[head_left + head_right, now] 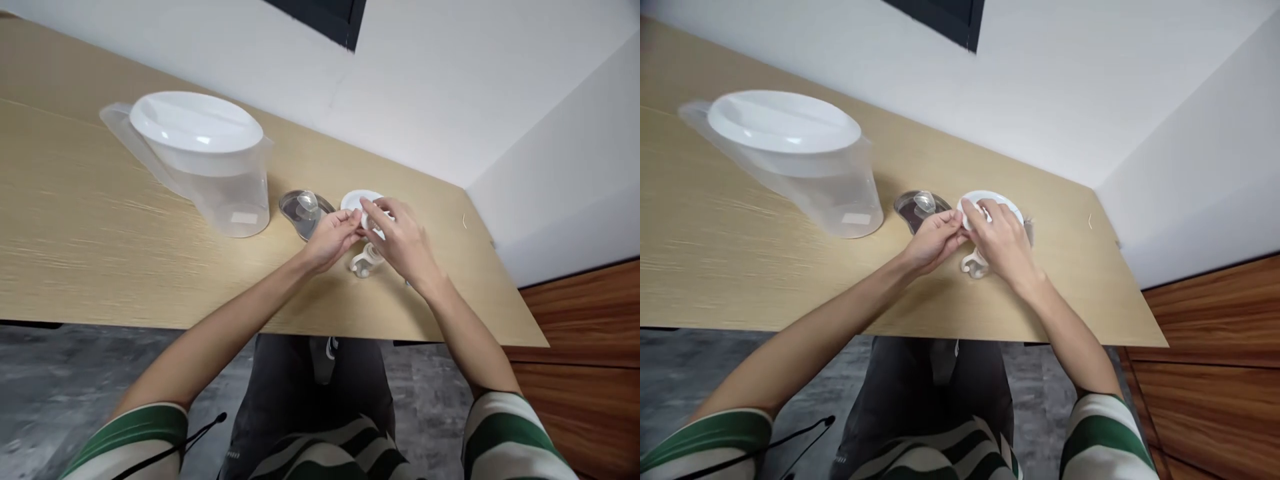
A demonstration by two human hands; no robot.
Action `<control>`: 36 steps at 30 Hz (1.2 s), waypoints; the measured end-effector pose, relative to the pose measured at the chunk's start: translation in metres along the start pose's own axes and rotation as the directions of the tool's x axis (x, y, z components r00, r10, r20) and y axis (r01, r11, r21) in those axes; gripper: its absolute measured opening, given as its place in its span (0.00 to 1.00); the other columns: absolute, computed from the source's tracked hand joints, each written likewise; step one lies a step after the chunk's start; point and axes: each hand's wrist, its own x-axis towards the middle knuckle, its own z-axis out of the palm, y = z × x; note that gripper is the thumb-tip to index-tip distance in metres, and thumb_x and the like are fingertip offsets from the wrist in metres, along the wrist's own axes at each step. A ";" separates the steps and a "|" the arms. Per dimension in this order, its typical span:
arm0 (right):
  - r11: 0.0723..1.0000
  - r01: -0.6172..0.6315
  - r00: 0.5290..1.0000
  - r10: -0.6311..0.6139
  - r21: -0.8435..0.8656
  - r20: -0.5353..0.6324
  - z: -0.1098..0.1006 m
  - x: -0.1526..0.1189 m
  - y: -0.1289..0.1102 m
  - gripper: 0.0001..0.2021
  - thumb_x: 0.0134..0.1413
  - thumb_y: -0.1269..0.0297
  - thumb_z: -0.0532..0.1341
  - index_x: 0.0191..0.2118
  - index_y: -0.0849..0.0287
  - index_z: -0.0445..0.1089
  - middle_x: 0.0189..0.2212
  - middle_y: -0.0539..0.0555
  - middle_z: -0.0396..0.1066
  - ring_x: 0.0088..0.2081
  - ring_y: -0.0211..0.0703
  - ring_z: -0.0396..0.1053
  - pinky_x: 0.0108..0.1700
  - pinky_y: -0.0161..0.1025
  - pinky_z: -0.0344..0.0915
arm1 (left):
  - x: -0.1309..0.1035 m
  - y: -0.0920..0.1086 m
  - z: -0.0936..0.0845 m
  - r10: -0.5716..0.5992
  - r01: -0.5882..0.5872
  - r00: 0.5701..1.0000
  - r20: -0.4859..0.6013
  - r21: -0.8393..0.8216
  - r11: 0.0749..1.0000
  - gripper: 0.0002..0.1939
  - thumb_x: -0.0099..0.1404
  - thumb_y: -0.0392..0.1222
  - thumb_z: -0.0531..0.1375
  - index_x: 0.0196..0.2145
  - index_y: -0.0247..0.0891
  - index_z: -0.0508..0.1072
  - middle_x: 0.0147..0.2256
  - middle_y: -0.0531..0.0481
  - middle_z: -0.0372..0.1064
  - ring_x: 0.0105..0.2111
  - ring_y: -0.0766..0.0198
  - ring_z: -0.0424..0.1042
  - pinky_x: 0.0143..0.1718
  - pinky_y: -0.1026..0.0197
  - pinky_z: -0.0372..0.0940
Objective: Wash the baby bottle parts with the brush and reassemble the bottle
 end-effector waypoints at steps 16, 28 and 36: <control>0.132 -0.375 0.674 0.718 0.918 0.172 0.004 -0.078 0.032 0.24 0.51 0.45 0.68 0.48 0.54 0.71 0.46 0.56 0.77 0.39 0.43 0.76 0.49 0.45 0.75 | -0.015 0.003 0.006 0.139 -0.350 0.933 0.332 0.750 0.561 0.24 0.60 0.51 0.68 0.51 0.39 0.75 0.52 0.41 0.71 0.52 0.51 0.69 0.55 0.53 0.62; 0.177 -0.542 0.719 0.603 0.822 0.345 0.015 -0.063 0.043 0.24 0.45 0.49 0.72 0.45 0.56 0.71 0.33 0.51 0.76 0.31 0.38 0.71 0.39 0.41 0.71 | -0.009 -0.028 -0.004 0.217 -0.305 0.950 0.226 0.827 0.473 0.17 0.62 0.50 0.65 0.47 0.40 0.76 0.46 0.43 0.76 0.48 0.54 0.74 0.52 0.54 0.64; 0.378 -0.573 0.776 0.535 0.728 0.333 0.006 -0.054 0.034 0.24 0.46 0.50 0.72 0.46 0.57 0.73 0.31 0.51 0.75 0.31 0.39 0.71 0.36 0.40 0.69 | -0.012 -0.030 -0.002 0.256 -0.308 0.944 0.209 0.839 0.448 0.16 0.58 0.45 0.67 0.43 0.39 0.76 0.41 0.45 0.78 0.42 0.56 0.76 0.47 0.56 0.66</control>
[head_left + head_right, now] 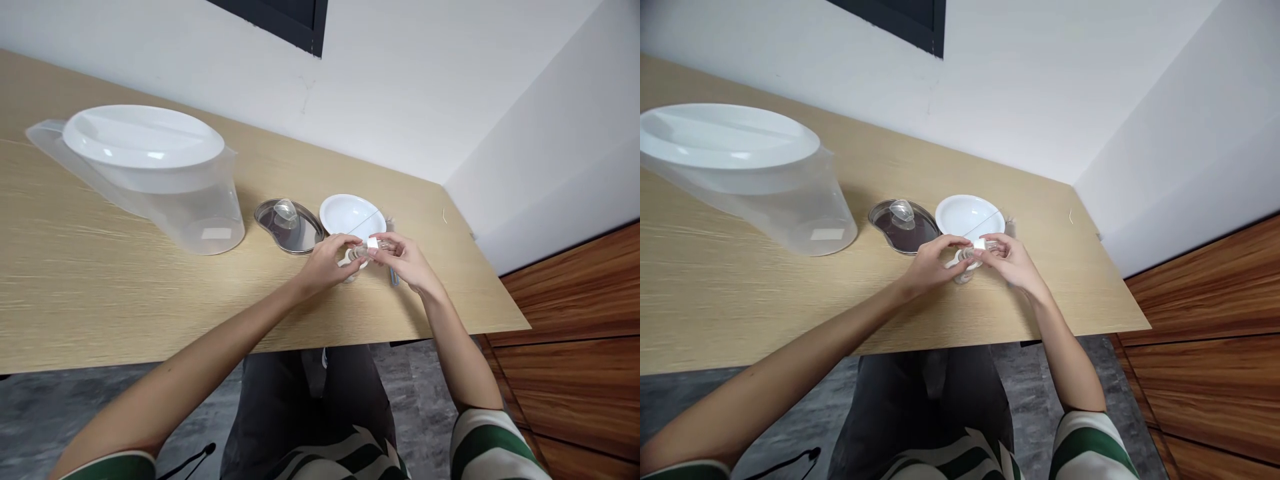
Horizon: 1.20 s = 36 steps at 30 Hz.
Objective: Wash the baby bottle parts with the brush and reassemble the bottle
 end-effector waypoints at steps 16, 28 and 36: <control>0.809 0.150 0.978 -0.038 -0.569 0.203 0.000 0.006 -0.031 0.19 0.55 0.51 0.65 0.49 0.56 0.74 0.25 0.48 0.72 0.25 0.37 0.65 0.29 0.36 0.58 | 0.006 -0.009 -0.013 -0.174 0.235 0.963 0.207 -0.319 0.918 0.23 0.54 0.44 0.71 0.46 0.38 0.72 0.46 0.42 0.74 0.47 0.54 0.76 0.51 0.51 0.71; 0.745 0.361 0.901 -0.122 -0.561 0.417 -0.007 0.009 -0.032 0.19 0.59 0.65 0.63 0.56 0.50 0.71 0.37 0.50 0.76 0.32 0.40 0.68 0.36 0.37 0.62 | -0.001 -0.015 -0.004 -0.169 0.291 0.909 0.382 -0.288 0.912 0.36 0.53 0.46 0.72 0.55 0.40 0.61 0.46 0.43 0.76 0.46 0.51 0.76 0.43 0.55 0.70; 0.655 0.484 0.826 -0.124 -0.580 0.550 -0.011 0.016 -0.039 0.23 0.57 0.74 0.62 0.57 0.51 0.70 0.47 0.54 0.75 0.42 0.43 0.69 0.44 0.40 0.64 | -0.002 -0.017 -0.004 -0.240 0.351 0.876 0.419 -0.210 0.913 0.38 0.55 0.49 0.70 0.58 0.41 0.58 0.52 0.43 0.73 0.52 0.50 0.73 0.44 0.55 0.71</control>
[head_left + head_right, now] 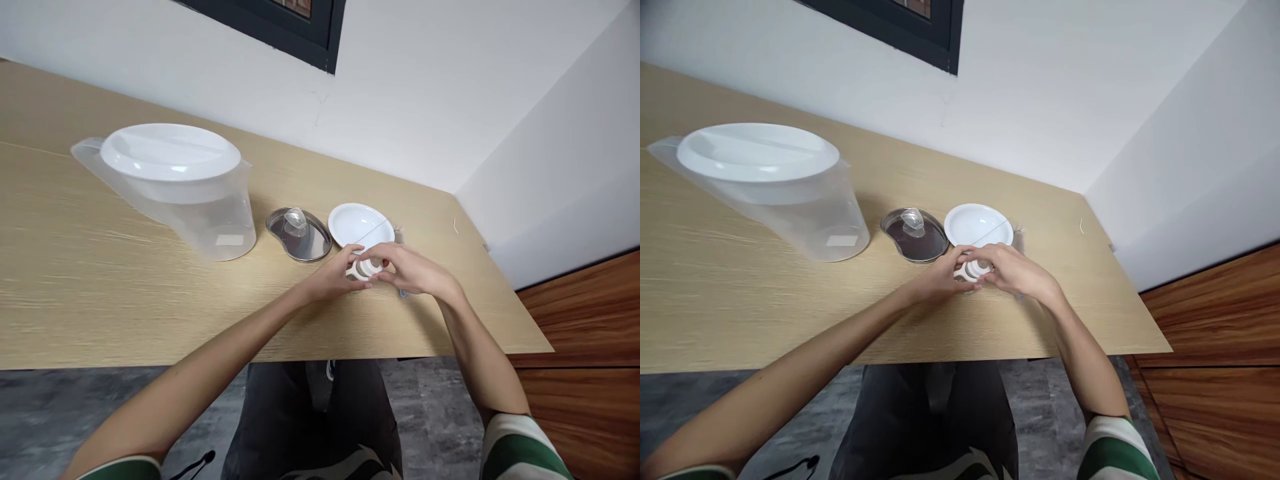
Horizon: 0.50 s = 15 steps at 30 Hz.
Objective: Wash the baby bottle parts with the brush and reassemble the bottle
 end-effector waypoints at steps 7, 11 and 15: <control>1.000 0.022 0.992 -0.021 -0.010 0.125 -0.011 0.011 0.003 0.26 0.55 0.76 0.62 0.59 0.49 0.70 0.53 0.53 0.74 0.51 0.47 0.70 0.53 0.43 0.63 | 0.002 -0.001 0.000 -0.013 0.013 0.999 -0.033 -0.022 1.000 0.34 0.54 0.44 0.72 0.55 0.40 0.63 0.53 0.42 0.71 0.54 0.51 0.72 0.48 0.54 0.70; 0.998 0.061 0.984 -0.055 -0.032 0.168 -0.017 0.015 0.001 0.26 0.56 0.76 0.60 0.59 0.51 0.70 0.54 0.54 0.74 0.50 0.46 0.72 0.51 0.41 0.63 | 0.004 -0.002 0.001 -0.003 0.002 0.999 -0.034 -0.030 1.000 0.35 0.52 0.43 0.73 0.54 0.39 0.63 0.51 0.43 0.71 0.52 0.52 0.73 0.48 0.53 0.70; 0.988 0.120 0.968 -0.094 -0.099 0.234 -0.020 0.017 0.003 0.26 0.55 0.76 0.59 0.58 0.51 0.70 0.52 0.54 0.75 0.43 0.44 0.73 0.45 0.38 0.64 | 0.005 -0.003 0.000 -0.007 0.005 1.000 -0.019 -0.066 0.998 0.33 0.52 0.44 0.73 0.52 0.39 0.64 0.50 0.43 0.71 0.51 0.52 0.73 0.47 0.53 0.69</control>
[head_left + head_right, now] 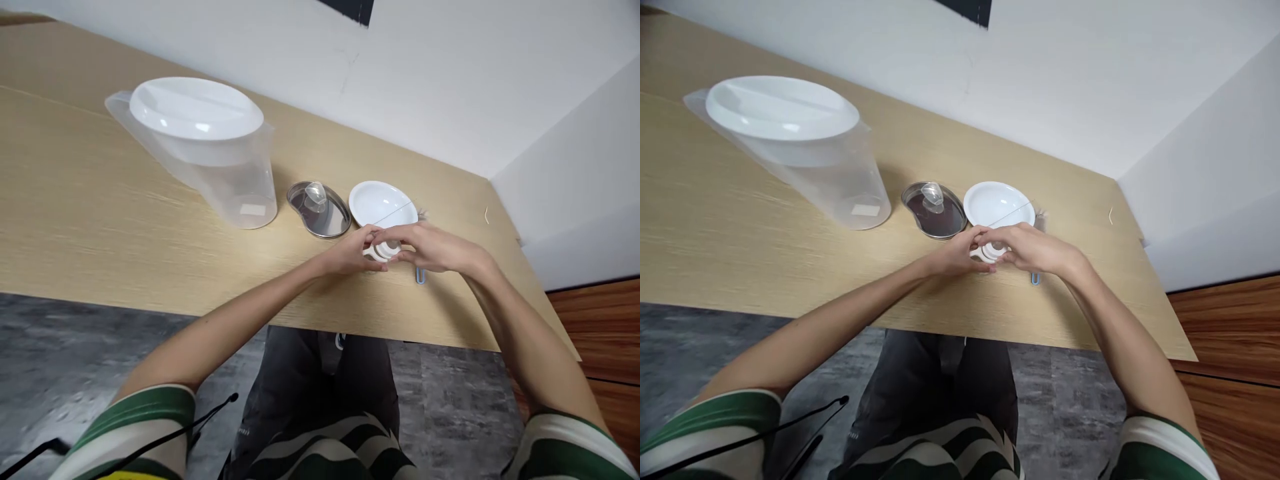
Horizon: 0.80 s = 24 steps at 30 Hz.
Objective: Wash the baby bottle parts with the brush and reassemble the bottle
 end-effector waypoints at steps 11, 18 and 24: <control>0.988 0.112 0.991 -0.104 -0.108 0.079 -0.005 0.008 0.004 0.24 0.55 0.75 0.57 0.57 0.51 0.69 0.51 0.53 0.75 0.44 0.43 0.73 0.44 0.37 0.64 | 0.006 -0.006 0.001 0.024 -0.023 1.000 0.006 -0.151 0.988 0.31 0.47 0.37 0.74 0.47 0.35 0.68 0.46 0.43 0.72 0.49 0.53 0.72 0.48 0.54 0.65; 0.991 0.107 0.990 -0.099 -0.075 0.102 -0.007 0.011 0.011 0.23 0.56 0.73 0.60 0.57 0.54 0.68 0.50 0.55 0.75 0.45 0.44 0.73 0.44 0.38 0.65 | 0.011 -0.003 -0.006 0.032 -0.013 0.993 0.115 -0.159 0.987 0.31 0.46 0.37 0.73 0.48 0.34 0.70 0.49 0.43 0.72 0.52 0.53 0.70 0.53 0.52 0.62; 0.991 0.136 0.989 -0.136 -0.007 0.065 -0.002 0.007 0.008 0.22 0.61 0.75 0.56 0.59 0.54 0.66 0.56 0.56 0.71 0.52 0.43 0.72 0.51 0.39 0.67 | 0.012 -0.001 -0.012 0.014 0.014 0.984 0.179 -0.156 0.988 0.30 0.45 0.36 0.73 0.47 0.35 0.72 0.49 0.44 0.73 0.52 0.54 0.70 0.56 0.52 0.60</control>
